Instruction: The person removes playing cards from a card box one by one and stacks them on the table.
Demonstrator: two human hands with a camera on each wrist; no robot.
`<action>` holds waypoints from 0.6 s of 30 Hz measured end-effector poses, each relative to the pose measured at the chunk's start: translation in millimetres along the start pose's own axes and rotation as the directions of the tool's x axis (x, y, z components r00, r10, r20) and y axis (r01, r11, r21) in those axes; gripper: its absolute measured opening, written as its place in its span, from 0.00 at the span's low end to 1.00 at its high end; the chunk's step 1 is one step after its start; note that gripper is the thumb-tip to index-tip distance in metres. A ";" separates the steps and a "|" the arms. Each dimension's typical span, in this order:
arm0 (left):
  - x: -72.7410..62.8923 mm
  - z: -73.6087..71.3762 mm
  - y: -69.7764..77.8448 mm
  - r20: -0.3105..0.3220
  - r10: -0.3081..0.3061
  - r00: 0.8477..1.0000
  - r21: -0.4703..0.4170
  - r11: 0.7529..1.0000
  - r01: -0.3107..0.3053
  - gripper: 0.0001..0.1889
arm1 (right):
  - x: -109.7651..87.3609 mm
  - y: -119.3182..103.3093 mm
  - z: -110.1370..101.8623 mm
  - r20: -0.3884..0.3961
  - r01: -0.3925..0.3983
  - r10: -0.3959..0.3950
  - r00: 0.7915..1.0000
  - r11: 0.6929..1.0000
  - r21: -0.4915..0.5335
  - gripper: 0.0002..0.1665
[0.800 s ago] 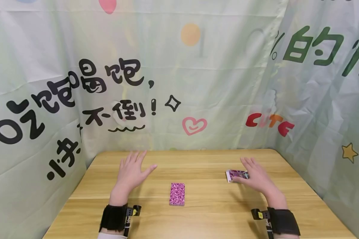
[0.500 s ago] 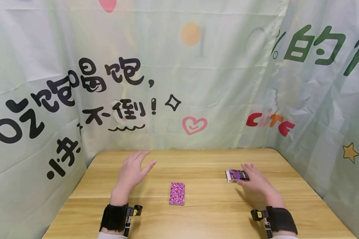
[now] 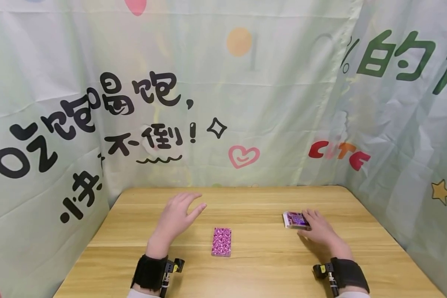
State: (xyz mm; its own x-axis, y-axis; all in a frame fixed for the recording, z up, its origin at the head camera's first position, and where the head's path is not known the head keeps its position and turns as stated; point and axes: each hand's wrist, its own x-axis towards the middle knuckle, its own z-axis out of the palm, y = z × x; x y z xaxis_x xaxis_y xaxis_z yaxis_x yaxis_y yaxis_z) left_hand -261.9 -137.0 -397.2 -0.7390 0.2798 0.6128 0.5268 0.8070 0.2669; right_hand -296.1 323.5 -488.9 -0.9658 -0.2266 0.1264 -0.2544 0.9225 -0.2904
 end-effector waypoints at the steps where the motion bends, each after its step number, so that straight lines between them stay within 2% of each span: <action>1: -0.1 -0.2 1.0 0.006 -0.005 1.000 0.000 1.000 0.005 0.22 | 0.3 0.7 1.0 -0.001 0.003 -0.003 1.000 1.000 -0.006 0.48; 6: -0.1 -0.9 3.8 0.037 -0.021 0.999 0.003 1.000 0.021 0.23 | 1.7 3.1 3.2 -0.018 0.013 -0.013 1.000 1.000 -0.010 0.45; 18: 1.4 3.5 9.5 0.059 -0.014 0.998 0.019 1.000 0.013 0.23 | 2.6 -4.3 -1.9 -0.023 0.062 -0.060 0.998 0.995 0.073 0.37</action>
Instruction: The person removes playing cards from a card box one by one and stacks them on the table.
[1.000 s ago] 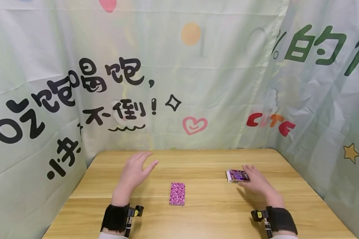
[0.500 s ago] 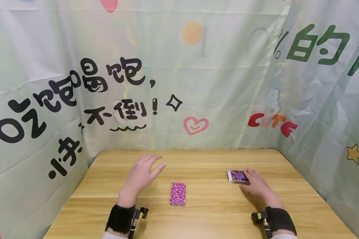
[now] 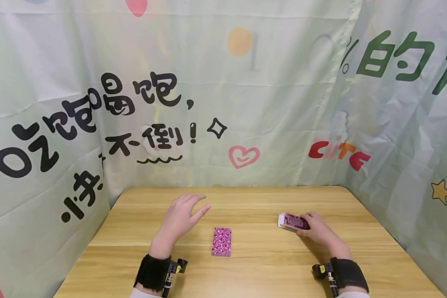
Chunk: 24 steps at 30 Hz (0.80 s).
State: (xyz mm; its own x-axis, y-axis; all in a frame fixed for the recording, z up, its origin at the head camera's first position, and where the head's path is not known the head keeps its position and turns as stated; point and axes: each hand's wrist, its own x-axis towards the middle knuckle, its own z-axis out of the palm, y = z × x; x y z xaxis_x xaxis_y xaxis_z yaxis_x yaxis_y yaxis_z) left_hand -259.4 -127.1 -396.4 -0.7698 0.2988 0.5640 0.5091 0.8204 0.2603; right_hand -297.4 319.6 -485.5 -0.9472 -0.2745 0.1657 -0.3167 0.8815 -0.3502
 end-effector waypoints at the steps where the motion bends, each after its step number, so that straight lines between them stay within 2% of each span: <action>1: 0.2 0.1 0.7 0.002 0.001 1.000 -0.001 1.000 -0.001 0.24 | 0.2 -1.4 0.0 -0.001 0.003 -0.003 1.000 1.000 0.006 0.37; 4: 2.3 -0.8 4.0 0.001 0.008 1.000 -0.011 1.000 -0.008 0.23 | 1.0 -7.6 -2.4 -0.014 0.012 -0.012 1.000 0.999 0.041 0.37; 8: 7.6 -2.5 10.3 -0.032 0.040 0.999 -0.034 0.999 -0.041 0.22 | 3.3 -22.4 -11.6 -0.059 0.044 -0.039 0.997 0.996 0.074 0.38; 14: 14.5 -2.7 24.4 -0.072 0.084 0.994 -0.095 0.991 -0.091 0.18 | 5.1 -57.8 -28.2 -0.112 0.103 -0.095 0.989 0.993 0.062 0.37; 18: 17.2 3.4 35.3 -0.079 0.090 0.993 -0.170 0.980 -0.102 0.16 | 4.7 -81.1 -33.5 -0.130 0.149 -0.143 0.981 0.988 0.044 0.36; 21: 18.5 11.3 43.6 -0.055 0.086 0.995 -0.301 0.949 -0.098 0.14 | 4.0 -96.6 -34.1 -0.135 0.180 -0.173 0.975 0.983 0.040 0.36; 24: 19.7 19.9 51.5 0.005 0.068 0.998 -0.471 0.880 -0.058 0.12 | 3.3 -109.8 -32.5 -0.139 0.212 -0.205 0.969 0.977 0.034 0.37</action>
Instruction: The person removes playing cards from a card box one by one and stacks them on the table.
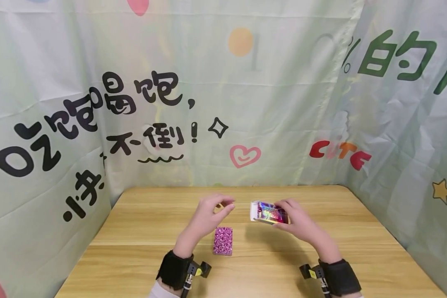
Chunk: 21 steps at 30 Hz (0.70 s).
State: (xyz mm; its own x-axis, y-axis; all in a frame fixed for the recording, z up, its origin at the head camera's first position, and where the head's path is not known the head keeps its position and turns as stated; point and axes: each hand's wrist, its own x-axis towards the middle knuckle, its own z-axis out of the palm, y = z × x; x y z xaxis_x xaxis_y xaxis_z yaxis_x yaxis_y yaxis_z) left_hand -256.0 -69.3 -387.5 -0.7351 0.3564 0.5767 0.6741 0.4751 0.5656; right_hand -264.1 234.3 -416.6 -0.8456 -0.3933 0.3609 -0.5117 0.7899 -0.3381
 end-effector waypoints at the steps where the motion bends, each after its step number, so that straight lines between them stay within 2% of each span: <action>1: 0.5 3.8 0.6 0.017 -0.020 1.000 -0.064 0.998 0.021 0.12 | 0.4 -3.7 1.0 0.000 0.011 -0.011 1.000 1.000 -0.001 0.37; 4: 1.1 14.6 0.3 0.072 -0.097 0.993 -0.196 0.974 0.110 0.12 | 1.7 -12.7 4.8 0.005 0.038 -0.038 0.999 0.999 -0.011 0.36; 6: 1.2 21.3 -1.1 0.107 -0.146 0.984 -0.233 0.958 0.167 0.12 | 2.8 -17.2 7.1 0.007 0.053 -0.053 0.999 0.999 -0.014 0.36; 8: 0.6 26.6 -2.1 0.140 -0.189 0.972 -0.239 0.946 0.219 0.12 | 3.4 -20.9 8.7 0.003 0.072 -0.072 0.997 0.997 -0.017 0.36; 12: -0.5 35.0 -5.6 0.179 -0.246 0.953 -0.213 0.936 0.282 0.11 | 4.1 -26.5 9.4 -0.012 0.106 -0.106 0.994 0.994 -0.023 0.36; 21: -2.1 42.4 -8.7 0.190 -0.355 0.915 -0.199 0.899 0.390 0.11 | 3.7 -36.4 8.9 -0.024 0.144 -0.145 0.989 0.989 -0.037 0.38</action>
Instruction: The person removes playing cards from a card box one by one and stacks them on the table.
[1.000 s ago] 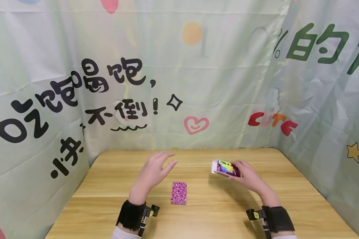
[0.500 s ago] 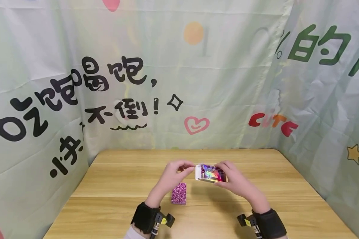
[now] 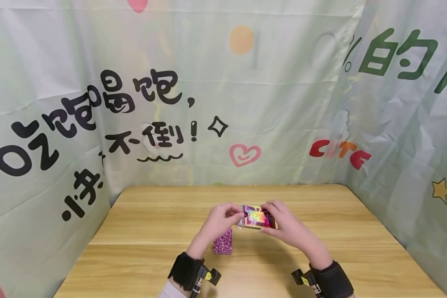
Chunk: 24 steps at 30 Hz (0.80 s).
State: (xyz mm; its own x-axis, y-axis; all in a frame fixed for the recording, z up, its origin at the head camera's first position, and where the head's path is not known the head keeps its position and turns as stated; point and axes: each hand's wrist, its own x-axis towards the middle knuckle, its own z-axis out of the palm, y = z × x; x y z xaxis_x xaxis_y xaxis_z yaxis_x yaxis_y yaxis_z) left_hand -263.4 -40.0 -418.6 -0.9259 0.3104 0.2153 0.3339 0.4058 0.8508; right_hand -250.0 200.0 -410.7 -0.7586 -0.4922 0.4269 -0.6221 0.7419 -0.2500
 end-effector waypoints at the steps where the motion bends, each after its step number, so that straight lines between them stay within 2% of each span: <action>1: 0.1 0.7 0.1 -0.003 -0.004 1.000 -0.005 1.000 0.004 0.11 | -0.1 -0.8 0.0 -0.002 0.004 -0.004 1.000 1.000 -0.005 0.38; 14: 0.8 7.2 4.3 -0.084 -0.040 0.996 -0.054 0.998 0.035 0.09 | -0.1 -12.1 -5.4 -0.018 0.007 -0.008 1.000 0.998 -0.060 0.39; 24: -0.4 4.7 2.6 -0.064 -0.079 0.995 -0.063 0.995 0.075 0.09 | -1.3 -9.2 -3.2 -0.041 0.024 -0.027 0.999 0.997 -0.069 0.39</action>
State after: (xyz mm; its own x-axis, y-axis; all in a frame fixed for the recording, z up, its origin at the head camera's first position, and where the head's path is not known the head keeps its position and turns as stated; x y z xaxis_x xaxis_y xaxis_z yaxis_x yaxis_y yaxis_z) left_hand -261.3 -35.1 -418.7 -0.9587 0.2220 0.1778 0.2520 0.3732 0.8929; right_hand -242.7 195.2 -406.1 -0.7330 -0.4927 0.4690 -0.6253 0.7595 -0.1795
